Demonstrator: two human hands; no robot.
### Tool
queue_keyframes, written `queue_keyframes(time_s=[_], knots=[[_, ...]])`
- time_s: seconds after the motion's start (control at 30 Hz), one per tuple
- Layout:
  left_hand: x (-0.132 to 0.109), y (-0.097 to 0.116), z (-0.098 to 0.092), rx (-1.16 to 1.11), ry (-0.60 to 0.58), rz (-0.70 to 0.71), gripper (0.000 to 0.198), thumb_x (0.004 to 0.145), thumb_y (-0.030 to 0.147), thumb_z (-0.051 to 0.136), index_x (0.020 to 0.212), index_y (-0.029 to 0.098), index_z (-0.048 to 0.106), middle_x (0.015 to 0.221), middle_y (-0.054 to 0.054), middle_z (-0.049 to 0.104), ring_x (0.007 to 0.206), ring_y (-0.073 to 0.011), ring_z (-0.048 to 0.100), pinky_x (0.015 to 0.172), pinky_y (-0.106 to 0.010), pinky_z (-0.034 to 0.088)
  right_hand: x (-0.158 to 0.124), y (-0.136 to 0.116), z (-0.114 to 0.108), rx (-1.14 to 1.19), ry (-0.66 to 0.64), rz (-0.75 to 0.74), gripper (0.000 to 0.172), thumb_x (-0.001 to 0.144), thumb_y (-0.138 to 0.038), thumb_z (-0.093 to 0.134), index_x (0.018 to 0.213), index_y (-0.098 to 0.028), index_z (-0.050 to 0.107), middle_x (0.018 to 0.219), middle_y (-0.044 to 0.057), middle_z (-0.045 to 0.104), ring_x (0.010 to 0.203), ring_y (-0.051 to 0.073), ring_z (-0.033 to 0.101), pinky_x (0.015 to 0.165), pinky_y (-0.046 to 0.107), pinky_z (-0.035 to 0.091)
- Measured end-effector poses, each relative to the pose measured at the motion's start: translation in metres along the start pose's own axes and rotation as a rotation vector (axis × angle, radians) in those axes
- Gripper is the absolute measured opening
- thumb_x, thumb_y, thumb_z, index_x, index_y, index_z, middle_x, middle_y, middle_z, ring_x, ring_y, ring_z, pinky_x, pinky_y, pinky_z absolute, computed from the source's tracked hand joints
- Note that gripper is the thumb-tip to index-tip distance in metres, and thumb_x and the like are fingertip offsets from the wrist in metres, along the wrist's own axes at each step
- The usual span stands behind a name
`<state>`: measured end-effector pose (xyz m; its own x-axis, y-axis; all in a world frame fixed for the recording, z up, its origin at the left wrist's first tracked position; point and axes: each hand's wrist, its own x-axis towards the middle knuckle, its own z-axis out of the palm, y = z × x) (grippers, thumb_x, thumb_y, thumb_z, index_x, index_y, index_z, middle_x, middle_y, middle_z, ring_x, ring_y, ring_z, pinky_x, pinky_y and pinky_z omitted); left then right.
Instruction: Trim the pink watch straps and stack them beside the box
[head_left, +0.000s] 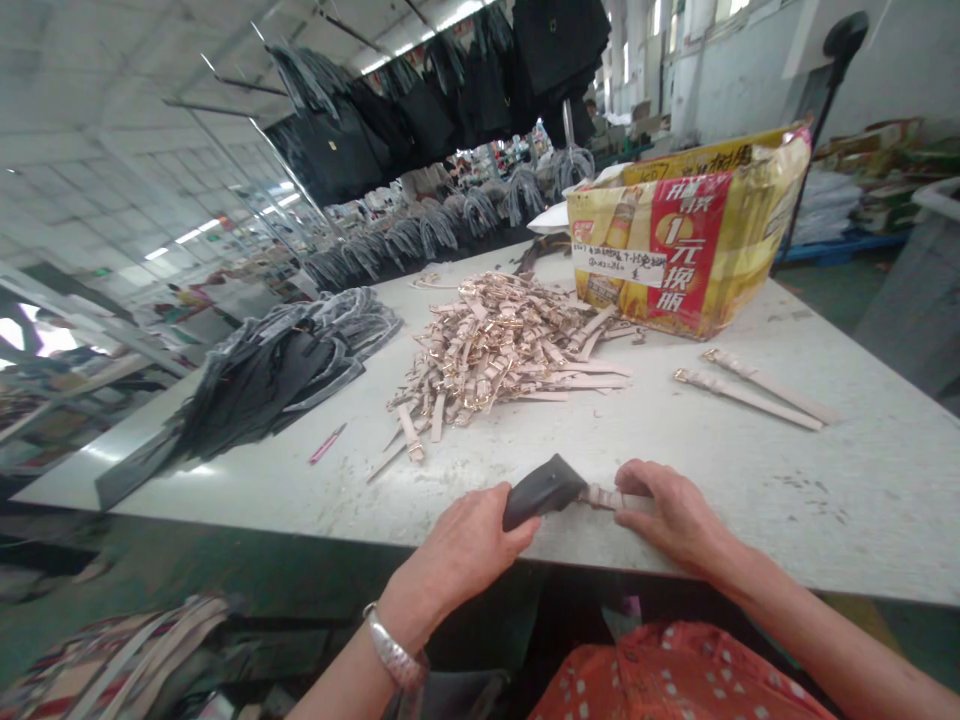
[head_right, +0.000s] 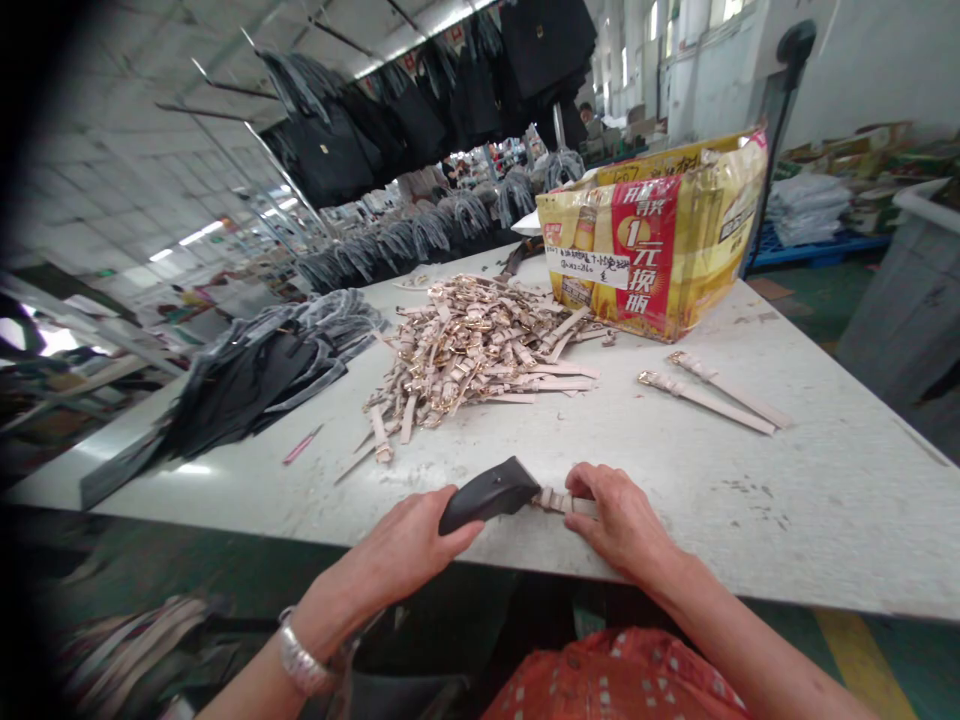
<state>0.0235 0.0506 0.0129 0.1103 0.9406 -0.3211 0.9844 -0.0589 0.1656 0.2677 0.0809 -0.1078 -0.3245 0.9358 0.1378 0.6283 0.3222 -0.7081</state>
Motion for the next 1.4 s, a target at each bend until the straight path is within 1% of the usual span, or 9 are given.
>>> queue_keyframes(time_s=[0.17,0.4,0.6,0.7,0.93,1.1,1.2,1.3,1.4], knots=[[-0.006,-0.011,-0.001,-0.043,-0.030,0.002,0.041,0.081,0.056,0.044,0.092,0.020,0.061,0.084,-0.005,0.066,0.078,-0.0206,0.062,0.063,-0.027,0.040,0.000,0.000,0.000,-0.031,0.000,-0.015,0.017,0.071,-0.023,0.060,0.087,-0.022,0.056,0.083,0.001,0.062,0.078,0.018,0.056,0.071,0.030,0.040],[0.007,-0.005,0.008,-0.149,-0.009,-0.009,0.044,0.081,0.055,0.044,0.098,0.019,0.062,0.087,-0.006,0.067,0.083,-0.0211,0.062,0.066,-0.027,0.043,0.000,-0.001,0.001,-0.084,0.003,-0.046,0.014,0.074,-0.023,0.061,0.088,-0.021,0.059,0.086,0.002,0.062,0.081,0.019,0.056,0.072,0.030,0.039],[0.003,-0.001,0.010,-0.192,0.000,-0.036,0.043,0.081,0.054,0.046,0.095,0.017,0.061,0.086,-0.007,0.067,0.080,-0.0205,0.063,0.066,-0.027,0.044,-0.004,-0.012,0.004,-0.314,0.091,-0.093,0.012,0.079,-0.027,0.062,0.088,-0.020,0.060,0.083,0.005,0.061,0.081,0.024,0.054,0.070,0.033,0.038],[0.001,-0.001,0.010,-0.213,-0.010,-0.051,0.042,0.081,0.053,0.046,0.094,0.016,0.061,0.083,-0.007,0.067,0.076,-0.0194,0.063,0.064,-0.026,0.044,-0.005,-0.012,0.005,-0.371,0.099,-0.079,0.012,0.079,-0.031,0.063,0.080,-0.020,0.060,0.081,0.006,0.059,0.079,0.024,0.054,0.069,0.033,0.038],[0.000,-0.006,0.014,-0.273,-0.004,-0.081,0.043,0.081,0.054,0.046,0.097,0.017,0.060,0.076,-0.004,0.066,0.071,-0.0190,0.064,0.062,-0.025,0.045,-0.002,-0.019,0.011,-0.372,0.050,-0.087,0.007,0.084,-0.026,0.060,0.082,-0.020,0.059,0.085,0.005,0.058,0.082,0.022,0.057,0.072,0.031,0.041],[0.002,-0.009,0.021,-0.359,-0.015,-0.091,0.046,0.081,0.056,0.045,0.100,0.017,0.059,0.072,-0.002,0.065,0.060,-0.0164,0.061,0.055,-0.024,0.044,0.004,-0.032,0.014,-0.441,-0.017,-0.029,0.013,0.089,-0.029,0.052,0.087,-0.018,0.059,0.091,0.006,0.060,0.072,0.018,0.061,0.060,0.027,0.040],[0.005,-0.009,0.024,-0.409,-0.048,-0.104,0.048,0.082,0.057,0.043,0.101,0.016,0.059,0.070,-0.002,0.064,0.052,-0.0145,0.058,0.047,-0.023,0.041,0.010,-0.034,0.016,-0.407,-0.047,-0.020,0.015,0.089,-0.032,0.052,0.088,-0.019,0.060,0.089,0.005,0.062,0.073,0.019,0.063,0.060,0.027,0.039],[0.005,-0.010,0.025,-0.418,-0.041,-0.110,0.048,0.082,0.056,0.042,0.101,0.016,0.058,0.071,-0.002,0.064,0.052,-0.0147,0.058,0.046,-0.023,0.041,0.016,-0.030,0.014,-0.338,-0.045,-0.025,0.015,0.086,-0.033,0.055,0.087,-0.021,0.063,0.086,0.003,0.065,0.078,0.019,0.064,0.063,0.026,0.040],[0.000,-0.013,0.027,-0.363,0.021,-0.086,0.043,0.082,0.053,0.043,0.100,0.017,0.059,0.074,-0.003,0.066,0.064,-0.0181,0.063,0.055,-0.025,0.045,0.027,-0.013,-0.002,-0.285,-0.001,-0.032,0.018,0.085,-0.035,0.054,0.092,-0.024,0.066,0.086,0.003,0.067,0.080,0.019,0.064,0.067,0.026,0.042]])
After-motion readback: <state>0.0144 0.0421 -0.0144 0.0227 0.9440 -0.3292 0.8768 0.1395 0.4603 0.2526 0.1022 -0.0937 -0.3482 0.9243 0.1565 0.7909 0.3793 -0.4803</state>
